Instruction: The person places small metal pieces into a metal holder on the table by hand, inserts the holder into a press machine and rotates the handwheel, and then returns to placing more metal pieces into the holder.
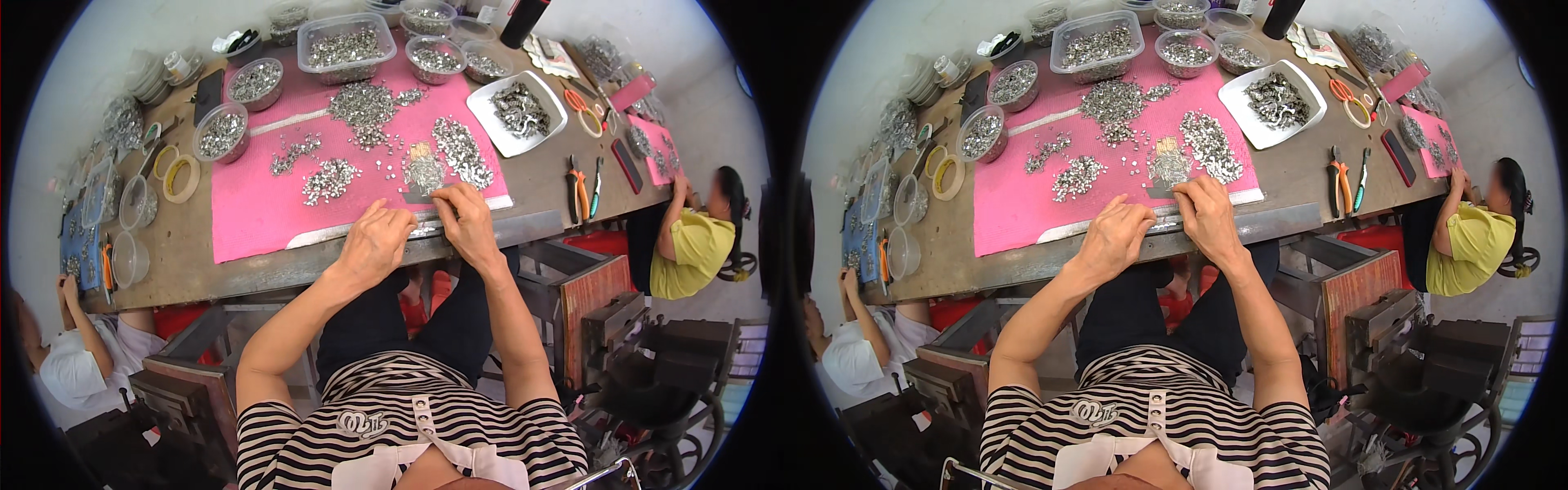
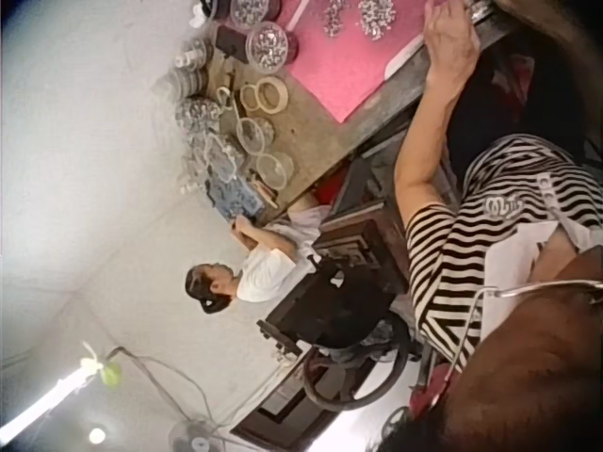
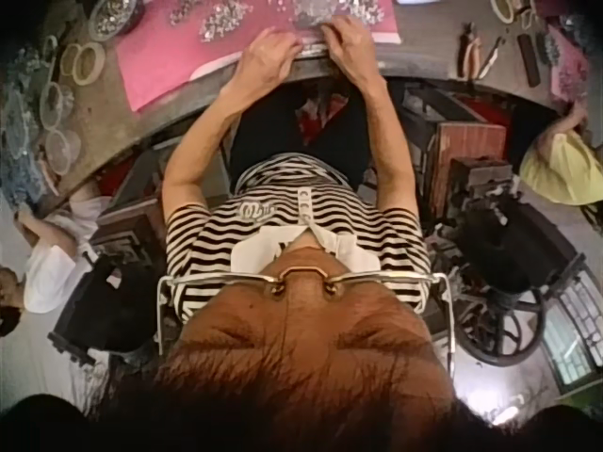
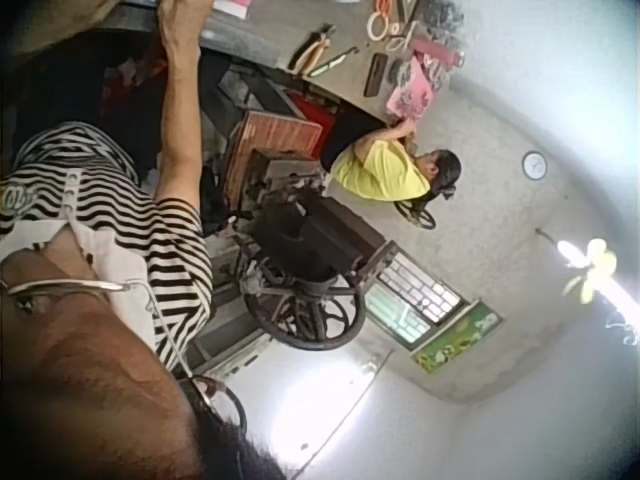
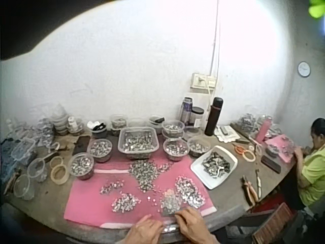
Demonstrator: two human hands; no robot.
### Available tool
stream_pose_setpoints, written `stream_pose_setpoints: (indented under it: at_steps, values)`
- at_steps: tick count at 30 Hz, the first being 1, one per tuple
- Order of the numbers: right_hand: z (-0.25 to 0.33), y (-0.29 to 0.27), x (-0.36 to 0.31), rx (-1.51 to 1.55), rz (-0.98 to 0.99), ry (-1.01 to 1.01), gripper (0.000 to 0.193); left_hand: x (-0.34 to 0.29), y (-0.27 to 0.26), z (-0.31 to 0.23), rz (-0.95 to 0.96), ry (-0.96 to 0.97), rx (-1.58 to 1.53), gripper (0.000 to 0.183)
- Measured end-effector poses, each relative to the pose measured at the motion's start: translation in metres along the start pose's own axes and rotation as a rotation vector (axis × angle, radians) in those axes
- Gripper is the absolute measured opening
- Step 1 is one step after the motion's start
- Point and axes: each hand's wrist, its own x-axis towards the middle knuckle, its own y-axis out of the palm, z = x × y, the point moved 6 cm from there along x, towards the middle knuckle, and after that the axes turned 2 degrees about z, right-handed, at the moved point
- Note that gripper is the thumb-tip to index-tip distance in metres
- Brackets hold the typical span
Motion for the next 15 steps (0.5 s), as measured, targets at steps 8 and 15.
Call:
stream_pose_setpoints:
  at_steps: [8,15]
  values:
    - [-0.0018,0.0047,-0.0033,-0.004,0.004,-0.011,0.009,0.0013,0.0060,-0.0015,0.080,0.056,0.116,0.008]
    - [-0.0031,0.0010,-0.0049,-0.022,-0.008,-0.005,0.010,0.0086,0.0061,-0.0106,0.155,0.154,0.278,0.010]
